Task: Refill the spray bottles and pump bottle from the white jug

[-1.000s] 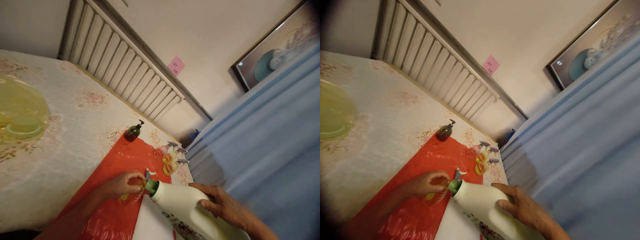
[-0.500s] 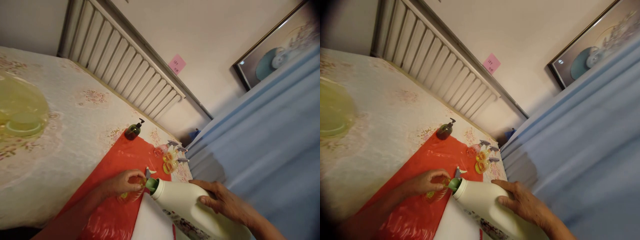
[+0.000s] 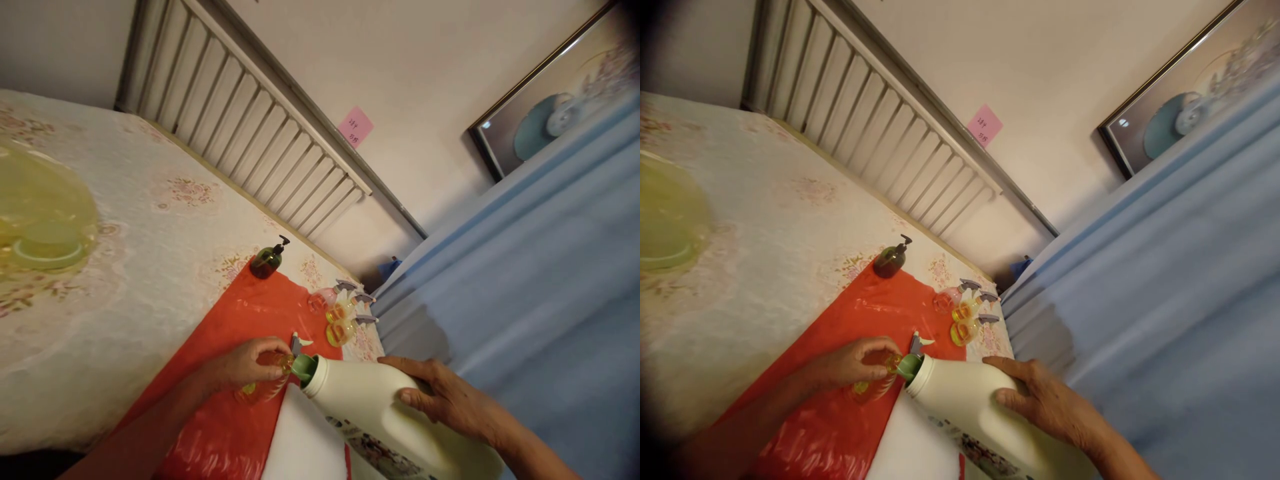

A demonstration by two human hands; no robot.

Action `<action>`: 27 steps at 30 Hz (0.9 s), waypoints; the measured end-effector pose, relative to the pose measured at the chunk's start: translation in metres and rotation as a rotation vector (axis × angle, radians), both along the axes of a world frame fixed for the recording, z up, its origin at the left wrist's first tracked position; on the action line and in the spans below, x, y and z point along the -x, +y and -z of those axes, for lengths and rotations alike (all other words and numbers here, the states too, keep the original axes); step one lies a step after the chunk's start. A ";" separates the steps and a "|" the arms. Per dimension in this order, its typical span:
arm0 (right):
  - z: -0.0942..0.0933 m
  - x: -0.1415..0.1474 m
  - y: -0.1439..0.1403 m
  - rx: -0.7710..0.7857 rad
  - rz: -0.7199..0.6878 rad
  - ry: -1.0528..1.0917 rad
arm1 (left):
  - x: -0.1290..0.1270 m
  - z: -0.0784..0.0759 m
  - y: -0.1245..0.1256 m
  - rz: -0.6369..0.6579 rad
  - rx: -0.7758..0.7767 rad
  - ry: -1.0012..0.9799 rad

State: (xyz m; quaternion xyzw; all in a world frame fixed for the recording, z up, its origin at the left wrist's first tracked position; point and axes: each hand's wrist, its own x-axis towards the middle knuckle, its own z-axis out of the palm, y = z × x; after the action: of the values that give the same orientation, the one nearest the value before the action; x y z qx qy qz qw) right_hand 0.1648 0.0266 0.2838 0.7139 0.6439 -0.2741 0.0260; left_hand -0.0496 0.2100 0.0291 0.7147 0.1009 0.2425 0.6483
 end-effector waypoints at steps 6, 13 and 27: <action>-0.001 0.001 0.001 0.012 0.021 -0.003 | 0.002 -0.003 -0.001 -0.020 0.018 -0.019; -0.002 0.002 0.002 0.011 0.004 -0.003 | -0.002 0.004 0.001 -0.019 0.015 -0.030; -0.004 0.003 0.003 0.014 -0.001 -0.041 | -0.002 0.006 0.002 -0.005 0.013 -0.019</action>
State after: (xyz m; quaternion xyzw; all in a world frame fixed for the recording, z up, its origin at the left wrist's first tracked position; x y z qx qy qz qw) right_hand 0.1617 0.0292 0.2873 0.7189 0.6415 -0.2642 0.0443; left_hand -0.0475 0.2118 0.0234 0.7077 0.0981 0.2504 0.6533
